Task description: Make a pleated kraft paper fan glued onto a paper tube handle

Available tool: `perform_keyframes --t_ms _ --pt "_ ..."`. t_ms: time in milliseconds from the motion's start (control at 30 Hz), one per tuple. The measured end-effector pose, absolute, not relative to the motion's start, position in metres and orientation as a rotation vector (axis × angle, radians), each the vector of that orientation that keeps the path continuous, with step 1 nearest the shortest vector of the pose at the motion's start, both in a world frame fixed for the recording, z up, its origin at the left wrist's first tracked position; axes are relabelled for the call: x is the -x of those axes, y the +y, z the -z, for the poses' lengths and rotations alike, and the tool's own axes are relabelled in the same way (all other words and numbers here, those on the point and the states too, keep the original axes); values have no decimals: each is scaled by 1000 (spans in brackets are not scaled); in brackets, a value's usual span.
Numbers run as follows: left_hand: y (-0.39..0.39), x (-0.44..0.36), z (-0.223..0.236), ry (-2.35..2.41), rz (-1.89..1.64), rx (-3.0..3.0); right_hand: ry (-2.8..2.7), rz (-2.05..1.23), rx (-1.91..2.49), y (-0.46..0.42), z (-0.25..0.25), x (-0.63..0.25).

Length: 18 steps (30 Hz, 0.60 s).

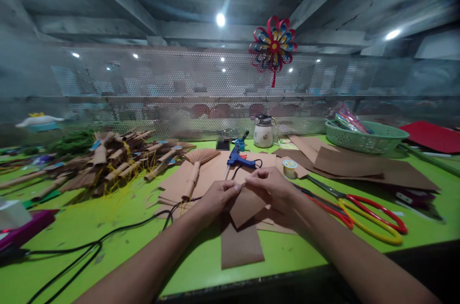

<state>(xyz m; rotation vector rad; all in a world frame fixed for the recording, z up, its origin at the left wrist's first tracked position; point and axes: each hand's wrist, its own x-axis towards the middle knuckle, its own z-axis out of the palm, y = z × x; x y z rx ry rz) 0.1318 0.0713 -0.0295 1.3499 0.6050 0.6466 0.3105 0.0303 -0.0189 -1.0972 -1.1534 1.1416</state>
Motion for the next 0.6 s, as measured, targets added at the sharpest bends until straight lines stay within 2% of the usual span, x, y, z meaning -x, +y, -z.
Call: perform_keyframes --t_ms 267,600 --pt "78 -127 23 571 -519 -1442 -1176 -1002 1176 32 14 -322" --pt "82 -124 25 426 -451 -1303 -1319 -1020 1208 37 13 -332"
